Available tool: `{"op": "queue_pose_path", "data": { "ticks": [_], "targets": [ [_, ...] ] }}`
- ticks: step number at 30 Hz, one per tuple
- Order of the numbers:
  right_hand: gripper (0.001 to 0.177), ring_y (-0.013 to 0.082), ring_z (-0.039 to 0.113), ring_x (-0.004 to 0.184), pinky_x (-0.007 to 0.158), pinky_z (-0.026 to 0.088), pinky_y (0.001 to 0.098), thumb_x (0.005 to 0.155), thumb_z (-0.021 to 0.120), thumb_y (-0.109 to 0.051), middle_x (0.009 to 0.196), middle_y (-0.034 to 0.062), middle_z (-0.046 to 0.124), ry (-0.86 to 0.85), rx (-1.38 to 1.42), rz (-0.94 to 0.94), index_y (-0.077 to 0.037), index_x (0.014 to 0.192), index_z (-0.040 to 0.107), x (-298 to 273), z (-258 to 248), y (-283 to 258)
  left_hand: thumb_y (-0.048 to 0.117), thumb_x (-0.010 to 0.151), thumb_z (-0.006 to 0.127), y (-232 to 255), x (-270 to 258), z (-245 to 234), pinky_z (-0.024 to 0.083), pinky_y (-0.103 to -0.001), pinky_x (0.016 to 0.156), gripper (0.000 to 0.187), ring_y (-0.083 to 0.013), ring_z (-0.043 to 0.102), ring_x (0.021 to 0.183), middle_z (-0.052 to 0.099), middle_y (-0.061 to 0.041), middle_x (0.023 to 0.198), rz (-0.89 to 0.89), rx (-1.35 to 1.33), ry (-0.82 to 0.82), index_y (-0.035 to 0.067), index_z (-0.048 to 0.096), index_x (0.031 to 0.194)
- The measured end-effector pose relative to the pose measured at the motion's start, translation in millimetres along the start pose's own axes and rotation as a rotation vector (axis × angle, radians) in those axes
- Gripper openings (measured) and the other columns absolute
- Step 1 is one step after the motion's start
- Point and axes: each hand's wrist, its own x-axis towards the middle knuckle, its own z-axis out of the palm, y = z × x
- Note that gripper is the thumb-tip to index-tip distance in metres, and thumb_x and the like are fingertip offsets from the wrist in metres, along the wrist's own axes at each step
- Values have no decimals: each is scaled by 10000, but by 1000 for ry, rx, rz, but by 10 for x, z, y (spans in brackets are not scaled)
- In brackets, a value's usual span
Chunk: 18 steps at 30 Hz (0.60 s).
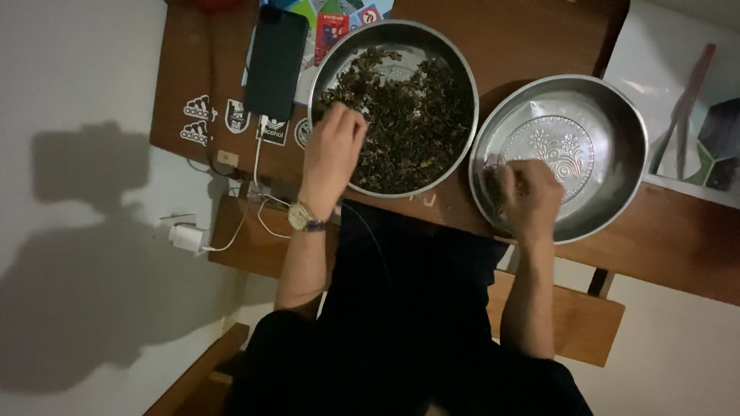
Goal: Sorting dried tea leaves by hand to remove stems and debris into a separate tray.
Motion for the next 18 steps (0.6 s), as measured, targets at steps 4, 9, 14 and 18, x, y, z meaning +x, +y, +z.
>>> {"op": "queue_pose_path", "data": {
  "ticks": [4,9,14,18],
  "targets": [
    [101,310,601,678,658,502,398,1097,729,-110,742,81,616,40,-26,57,-79,1001,730,-39,-272,-91,144,1010,684,82,235,-211,549,-332,616,134,-240,635,753,515,-41,888,-33,172,40,90,569,969],
    [109,284,575,638,633,477,385,1064,785,-100,708,90,604,52,-4,155,-78,968,739,-173,-378,-59,6,1031,650,221,461,-329,547,-465,688,156,-340,624,842,555,-177,924,-35,54,15,-25,538,928],
    [258,179,555,683,622,407,317,1130,674,-166,813,92,668,-17,5,198,0,934,701,-138,-505,-286,75,926,739,-127,715,91,566,-420,851,168,-310,608,1025,597,-150,1120,-13,299,-99,8,658,1058],
    [177,176,532,703,644,398,334,1104,703,-117,811,74,631,-10,9,210,-38,952,660,-216,-499,-229,-28,826,737,-252,966,167,543,-452,887,295,-344,590,1123,598,-180,1188,143,487,-191,9,653,1106]
  ]
}}
